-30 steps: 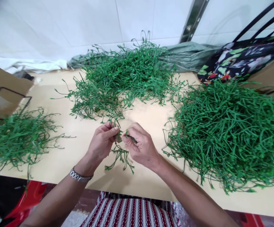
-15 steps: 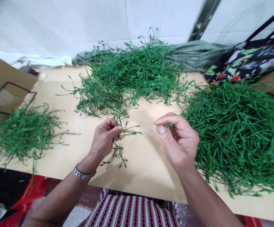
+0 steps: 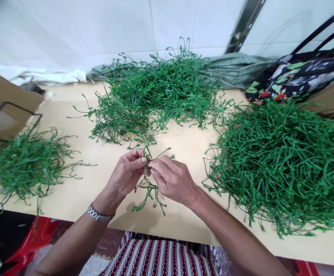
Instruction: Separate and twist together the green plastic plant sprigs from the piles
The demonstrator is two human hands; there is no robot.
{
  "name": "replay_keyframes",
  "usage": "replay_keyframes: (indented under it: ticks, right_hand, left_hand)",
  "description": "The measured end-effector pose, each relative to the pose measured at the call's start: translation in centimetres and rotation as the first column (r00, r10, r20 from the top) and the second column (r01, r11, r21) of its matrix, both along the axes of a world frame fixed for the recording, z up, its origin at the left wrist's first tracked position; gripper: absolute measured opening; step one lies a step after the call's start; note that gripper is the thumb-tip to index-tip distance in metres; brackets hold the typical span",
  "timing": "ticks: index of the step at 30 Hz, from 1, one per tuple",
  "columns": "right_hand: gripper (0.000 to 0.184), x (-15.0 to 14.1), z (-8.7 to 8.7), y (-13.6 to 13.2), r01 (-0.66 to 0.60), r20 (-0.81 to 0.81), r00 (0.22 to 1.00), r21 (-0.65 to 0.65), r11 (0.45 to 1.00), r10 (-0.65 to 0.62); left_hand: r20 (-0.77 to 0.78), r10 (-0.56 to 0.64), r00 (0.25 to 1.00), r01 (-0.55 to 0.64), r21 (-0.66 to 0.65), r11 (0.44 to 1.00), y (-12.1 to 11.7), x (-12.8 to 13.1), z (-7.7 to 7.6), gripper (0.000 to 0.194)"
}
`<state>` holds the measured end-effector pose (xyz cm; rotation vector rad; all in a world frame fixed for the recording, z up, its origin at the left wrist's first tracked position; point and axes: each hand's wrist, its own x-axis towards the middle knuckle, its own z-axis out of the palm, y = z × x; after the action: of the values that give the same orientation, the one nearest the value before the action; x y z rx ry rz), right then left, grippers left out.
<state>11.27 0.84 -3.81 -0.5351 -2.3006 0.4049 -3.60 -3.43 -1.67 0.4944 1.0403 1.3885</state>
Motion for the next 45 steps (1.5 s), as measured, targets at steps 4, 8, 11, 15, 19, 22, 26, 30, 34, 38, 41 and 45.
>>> replay_keyframes:
  ticks: [4,8,11,15,19,22,26,30,34,38,41,45]
  right_hand:
    - [0.015,0.1,0.4,-0.3,0.069,0.136,0.986,0.173,0.982,-0.094]
    - [0.015,0.0,0.7,-0.4,0.099,0.143,0.982,0.152,0.984,-0.120]
    - [0.020,-0.1,0.8,-0.2,0.105,0.069,0.992,0.019,0.994,-0.106]
    - [0.019,0.1,0.9,0.2,0.048,0.112,0.993,-0.146,0.988,-0.032]
    - [0.022,0.1,0.7,0.3,-0.002,0.079,0.997,-0.275,0.962,0.024]
    - [0.033,-0.4,0.5,0.1,-0.070,-0.012,0.997,-0.480,0.875,0.073]
    - [0.027,-1.1,0.3,-0.3,-0.019,-0.005,1.000,-0.759,0.651,0.022]
    - [0.018,-1.5,0.5,-0.4,0.079,0.055,0.997,-0.704,0.706,-0.056]
    - [0.012,-1.9,0.5,-0.2,0.219,0.234,0.964,-0.427,0.877,-0.127]
    - [0.018,-2.3,0.3,-0.2,0.263,0.353,0.919,-0.217,0.940,-0.175]
    - [0.018,-2.4,0.0,-0.5,0.277,0.344,0.913,-0.125,0.953,-0.220]
    - [0.020,-2.1,-0.2,-0.7,0.307,0.269,0.914,0.030,0.951,-0.303]
  left_hand:
    - [-0.079,0.056,0.995,-0.057,-0.003,0.998,-0.1,0.2,0.2,0.019]
    - [-0.181,0.064,0.981,-0.066,-0.006,0.998,-0.1,0.4,0.4,0.017]
    - [-0.244,0.062,0.968,-0.058,0.021,0.998,-0.2,0.6,0.4,0.016]
    - [-0.242,0.064,0.968,-0.052,0.058,0.997,-0.2,0.9,0.4,0.015]
    - [-0.227,0.109,0.968,-0.097,0.066,0.993,-0.1,1.1,0.5,0.013]
    - [-0.218,0.148,0.965,-0.135,0.070,0.988,0.1,1.2,0.8,0.014]
    - [-0.225,0.146,0.963,-0.134,0.067,0.989,0.6,1.1,1.1,0.015]
    - [-0.234,0.216,0.948,-0.202,0.085,0.976,1.0,1.3,0.9,0.014]
    - [-0.157,0.315,0.936,-0.302,0.104,0.948,1.6,1.8,0.5,0.014]
    - [-0.005,0.311,0.950,-0.311,0.005,0.950,2.4,2.3,0.3,0.018]
    - [0.037,0.324,0.945,-0.322,-0.068,0.944,3.0,2.6,0.1,0.023]
    - [0.025,0.331,0.943,-0.329,-0.063,0.942,3.6,3.3,-0.2,0.026]
